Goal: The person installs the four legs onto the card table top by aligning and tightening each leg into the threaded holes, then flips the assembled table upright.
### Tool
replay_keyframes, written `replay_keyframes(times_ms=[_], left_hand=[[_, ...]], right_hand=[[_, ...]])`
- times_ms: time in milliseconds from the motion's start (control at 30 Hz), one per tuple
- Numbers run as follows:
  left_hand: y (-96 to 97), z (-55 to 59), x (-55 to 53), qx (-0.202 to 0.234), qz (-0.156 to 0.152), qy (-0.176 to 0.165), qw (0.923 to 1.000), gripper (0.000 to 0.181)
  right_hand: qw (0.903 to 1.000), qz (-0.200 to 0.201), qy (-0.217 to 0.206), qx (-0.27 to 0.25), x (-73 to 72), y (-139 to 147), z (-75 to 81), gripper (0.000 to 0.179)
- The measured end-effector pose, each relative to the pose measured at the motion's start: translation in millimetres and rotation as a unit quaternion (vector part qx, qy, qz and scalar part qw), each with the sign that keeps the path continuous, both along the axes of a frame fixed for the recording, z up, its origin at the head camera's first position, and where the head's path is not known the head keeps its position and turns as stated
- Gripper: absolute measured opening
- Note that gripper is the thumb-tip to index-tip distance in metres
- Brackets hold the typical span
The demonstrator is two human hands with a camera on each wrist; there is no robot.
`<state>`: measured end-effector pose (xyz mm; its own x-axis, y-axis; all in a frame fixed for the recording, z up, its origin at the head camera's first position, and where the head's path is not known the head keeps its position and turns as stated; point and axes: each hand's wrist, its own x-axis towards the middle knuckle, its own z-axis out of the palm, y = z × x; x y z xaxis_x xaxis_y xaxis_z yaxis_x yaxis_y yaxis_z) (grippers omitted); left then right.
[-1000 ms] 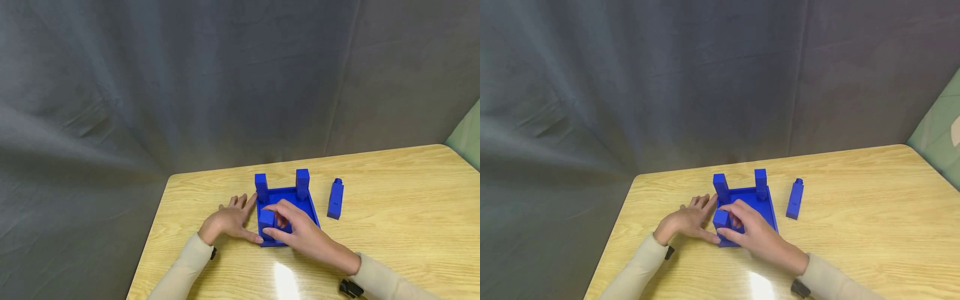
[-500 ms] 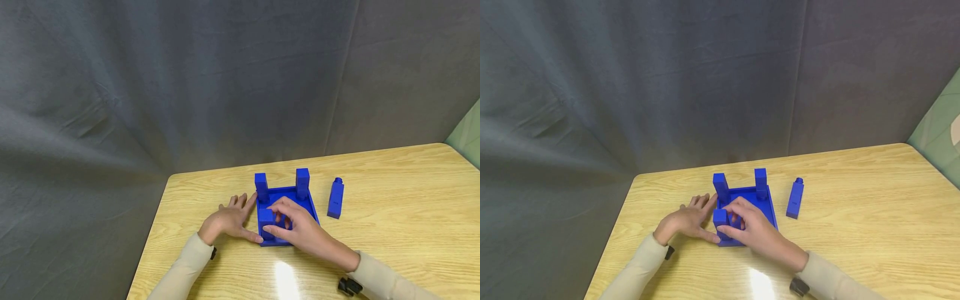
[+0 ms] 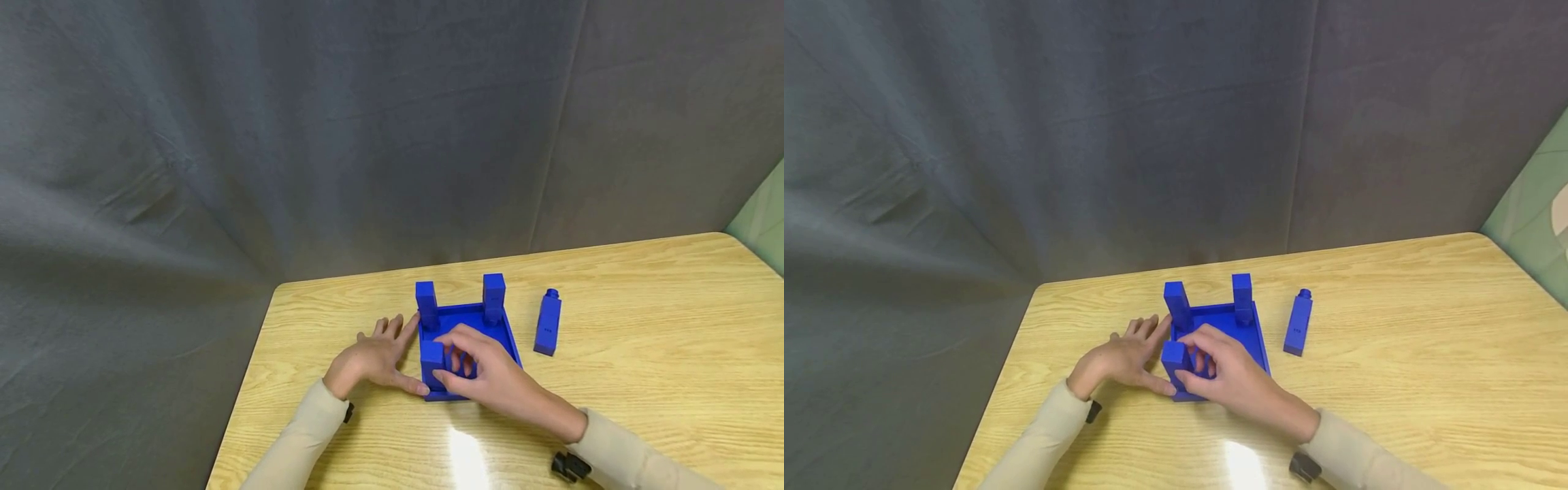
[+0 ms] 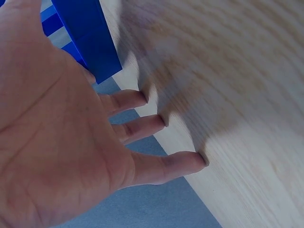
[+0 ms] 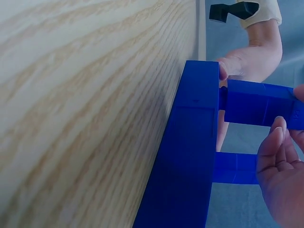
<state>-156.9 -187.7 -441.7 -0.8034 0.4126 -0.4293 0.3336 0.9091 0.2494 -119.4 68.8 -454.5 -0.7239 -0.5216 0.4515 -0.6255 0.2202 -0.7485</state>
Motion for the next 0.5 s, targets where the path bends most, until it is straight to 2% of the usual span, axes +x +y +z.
replay_keyframes(times_ms=[233, 367, 500], left_hand=[[0.0, -0.7, 0.0, -0.005, -0.003, 0.004, 1.0, 0.135], [0.5, -0.6, 0.3, -0.005, -0.002, 0.004, 1.0, 0.136], [0.1, -1.1, 0.5, -0.003, -0.002, 0.003, 1.0, 0.136]], right_hand=[[0.9996, -0.002, -0.026, 0.013, 0.2, -1.4, 0.3, 0.043], [0.9988, 0.005, -0.045, 0.018, 0.6, -3.4, 1.2, 0.034], [0.9993, 0.002, -0.034, 0.013, 0.3, -4.3, -0.1, 0.029]])
